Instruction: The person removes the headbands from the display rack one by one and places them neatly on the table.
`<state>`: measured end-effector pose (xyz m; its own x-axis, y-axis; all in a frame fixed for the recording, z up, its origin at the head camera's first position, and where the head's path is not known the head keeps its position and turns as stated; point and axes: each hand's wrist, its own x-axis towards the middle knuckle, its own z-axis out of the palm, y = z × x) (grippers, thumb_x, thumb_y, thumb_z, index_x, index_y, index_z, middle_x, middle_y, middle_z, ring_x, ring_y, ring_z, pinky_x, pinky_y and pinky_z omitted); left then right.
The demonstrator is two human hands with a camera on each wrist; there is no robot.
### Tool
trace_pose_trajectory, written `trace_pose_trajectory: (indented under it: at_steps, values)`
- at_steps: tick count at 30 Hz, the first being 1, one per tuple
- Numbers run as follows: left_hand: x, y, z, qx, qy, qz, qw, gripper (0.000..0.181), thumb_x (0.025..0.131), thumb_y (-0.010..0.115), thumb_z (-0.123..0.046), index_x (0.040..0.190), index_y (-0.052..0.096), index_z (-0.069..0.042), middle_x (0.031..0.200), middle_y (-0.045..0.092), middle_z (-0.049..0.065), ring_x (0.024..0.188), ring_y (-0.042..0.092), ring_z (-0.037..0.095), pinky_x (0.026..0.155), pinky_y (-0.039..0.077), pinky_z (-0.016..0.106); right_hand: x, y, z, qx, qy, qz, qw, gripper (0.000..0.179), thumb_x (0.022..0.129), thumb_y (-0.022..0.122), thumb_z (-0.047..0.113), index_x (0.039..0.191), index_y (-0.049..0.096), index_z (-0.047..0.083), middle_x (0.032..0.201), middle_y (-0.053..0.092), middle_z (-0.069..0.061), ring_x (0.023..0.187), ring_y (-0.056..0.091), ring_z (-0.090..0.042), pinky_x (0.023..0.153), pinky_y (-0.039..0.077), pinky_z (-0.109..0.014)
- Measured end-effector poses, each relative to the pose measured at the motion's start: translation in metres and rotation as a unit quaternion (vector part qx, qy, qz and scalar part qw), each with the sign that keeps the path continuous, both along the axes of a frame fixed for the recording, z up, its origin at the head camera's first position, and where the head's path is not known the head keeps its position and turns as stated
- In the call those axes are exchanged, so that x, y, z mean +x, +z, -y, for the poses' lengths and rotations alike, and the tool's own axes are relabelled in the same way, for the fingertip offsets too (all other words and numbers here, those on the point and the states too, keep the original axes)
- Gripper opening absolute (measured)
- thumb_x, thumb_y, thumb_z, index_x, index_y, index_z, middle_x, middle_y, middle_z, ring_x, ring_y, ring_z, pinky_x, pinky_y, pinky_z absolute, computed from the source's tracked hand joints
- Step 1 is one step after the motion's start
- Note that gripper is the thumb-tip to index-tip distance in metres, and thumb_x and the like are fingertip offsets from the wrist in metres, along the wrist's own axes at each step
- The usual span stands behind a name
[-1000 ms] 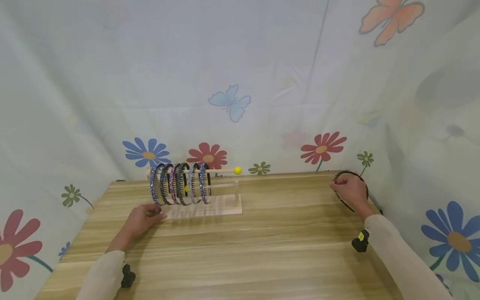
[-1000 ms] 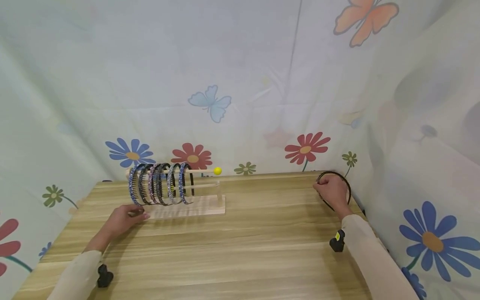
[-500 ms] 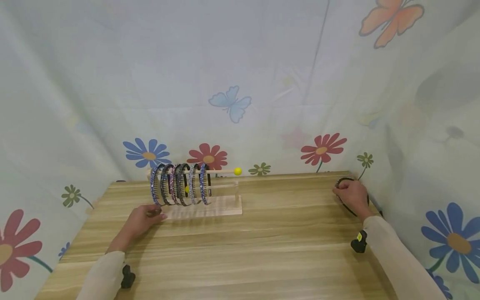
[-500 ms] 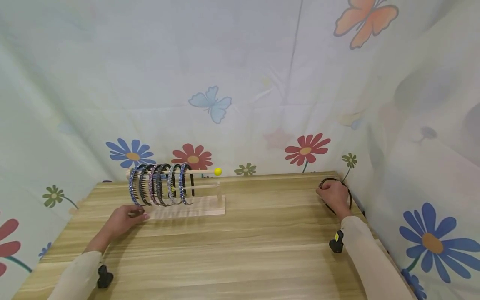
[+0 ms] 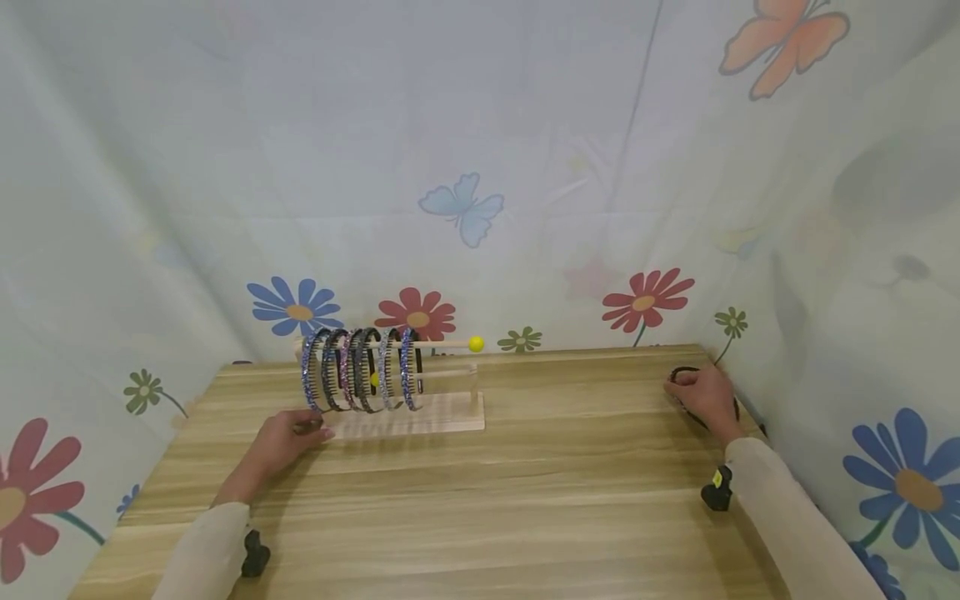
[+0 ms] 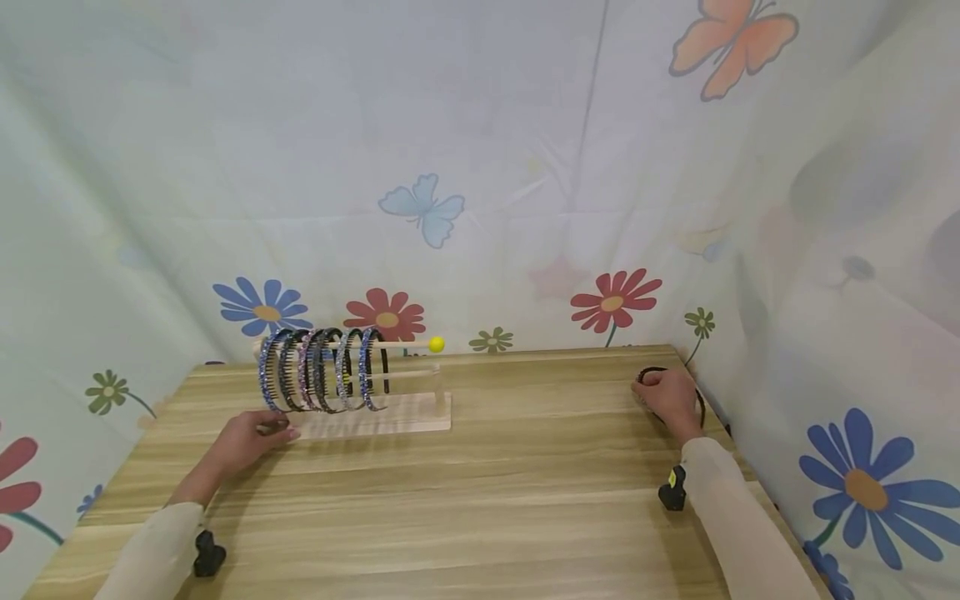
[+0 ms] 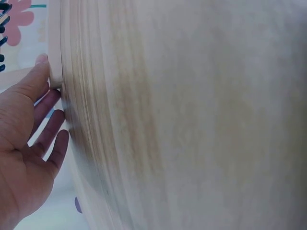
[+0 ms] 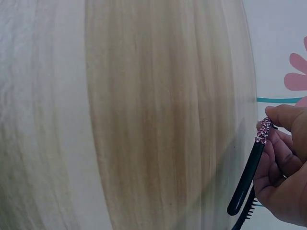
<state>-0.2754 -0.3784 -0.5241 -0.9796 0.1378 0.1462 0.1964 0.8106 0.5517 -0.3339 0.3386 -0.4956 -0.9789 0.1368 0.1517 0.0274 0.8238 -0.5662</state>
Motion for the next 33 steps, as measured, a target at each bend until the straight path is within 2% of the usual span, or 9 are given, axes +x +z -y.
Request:
trace_pose_trajectory:
  at_steps: [2, 5, 7, 10, 12, 22, 28, 33]
  values:
    - [-0.001, 0.0, 0.0, 0.0, -0.001, -0.001, 1.0, 0.039, 0.093, 0.077, -0.034, 0.114, 0.074, -0.001, 0.11, 0.075, 0.018, 0.103, 0.071, 0.038, 0.088, 0.057, 0.055, -0.001, -0.002, 0.0, 0.0, -0.012, 0.006, 0.9999, 0.032, 0.092, 0.075, 0.027, 0.072, 0.075, 0.002, 0.058, 0.062, 0.003, 0.059, 0.05, -0.016, 0.054, 0.036, -0.028]
    - [-0.001, 0.001, -0.001, 0.001, -0.002, 0.0, 1.0, 0.039, 0.093, 0.077, -0.033, 0.114, 0.074, 0.0, 0.11, 0.075, 0.019, 0.103, 0.071, 0.039, 0.088, 0.057, 0.056, -0.002, -0.007, 0.001, 0.004, -0.026, 0.013, 0.9996, 0.033, 0.092, 0.075, 0.03, 0.084, 0.078, -0.002, 0.07, 0.071, -0.007, 0.067, 0.059, -0.022, 0.057, 0.044, -0.031]
    - [-0.001, 0.001, -0.001, -0.001, -0.002, 0.001, 1.0, 0.039, 0.093, 0.077, -0.032, 0.114, 0.074, 0.0, 0.11, 0.075, 0.019, 0.103, 0.071, 0.039, 0.088, 0.057, 0.056, -0.002, -0.009, 0.002, 0.007, -0.03, 0.013, 0.9994, 0.033, 0.092, 0.076, 0.031, 0.094, 0.08, -0.002, 0.084, 0.077, -0.014, 0.077, 0.067, -0.027, 0.063, 0.052, -0.036]
    - [-0.001, 0.001, -0.002, -0.004, -0.002, 0.005, 1.0, 0.039, 0.093, 0.077, -0.032, 0.115, 0.074, 0.001, 0.11, 0.074, 0.02, 0.104, 0.071, 0.04, 0.088, 0.057, 0.056, 0.001, -0.01, 0.003, 0.011, -0.032, 0.019, 0.9993, 0.036, 0.092, 0.074, 0.032, 0.102, 0.079, -0.003, 0.099, 0.077, -0.019, 0.09, 0.071, -0.034, 0.074, 0.056, -0.045]
    - [-0.001, 0.001, -0.003, -0.007, -0.002, 0.006, 1.0, 0.039, 0.093, 0.077, -0.032, 0.114, 0.074, 0.001, 0.111, 0.074, 0.02, 0.104, 0.071, 0.039, 0.088, 0.057, 0.056, 0.003, -0.01, 0.004, 0.014, -0.034, 0.019, 0.9991, 0.036, 0.092, 0.074, 0.033, 0.103, 0.079, -0.002, 0.101, 0.077, -0.019, 0.092, 0.07, -0.035, 0.077, 0.056, -0.048]
    - [-0.002, -0.001, -0.003, -0.012, -0.002, 0.005, 0.9999, 0.037, 0.094, 0.077, -0.034, 0.112, 0.074, -0.002, 0.11, 0.075, 0.017, 0.105, 0.07, 0.039, 0.088, 0.057, 0.056, 0.006, -0.01, 0.004, 0.008, -0.036, 0.018, 0.9992, 0.034, 0.092, 0.074, 0.034, 0.102, 0.08, 0.002, 0.095, 0.078, -0.015, 0.089, 0.07, -0.033, 0.076, 0.054, -0.046]
    - [0.0, 0.0, -0.002, -0.012, -0.002, 0.003, 0.9999, 0.035, 0.094, 0.077, -0.033, 0.111, 0.075, -0.003, 0.11, 0.075, 0.018, 0.105, 0.071, 0.04, 0.089, 0.057, 0.056, 0.006, -0.001, 0.007, -0.018, -0.008, -0.016, 0.9997, 0.037, 0.094, 0.073, 0.032, 0.106, 0.077, -0.003, 0.1, 0.077, -0.019, 0.092, 0.071, -0.035, 0.077, 0.057, -0.047]
    - [0.001, 0.002, -0.002, -0.012, -0.003, 0.004, 0.9999, 0.036, 0.094, 0.077, -0.034, 0.111, 0.075, -0.003, 0.11, 0.075, 0.018, 0.104, 0.071, 0.04, 0.088, 0.057, 0.056, 0.008, 0.012, 0.015, -0.041, 0.021, -0.044, 0.998, 0.043, 0.098, 0.071, 0.033, 0.12, 0.072, -0.004, 0.111, 0.074, -0.022, 0.103, 0.07, -0.037, 0.086, 0.057, -0.051]
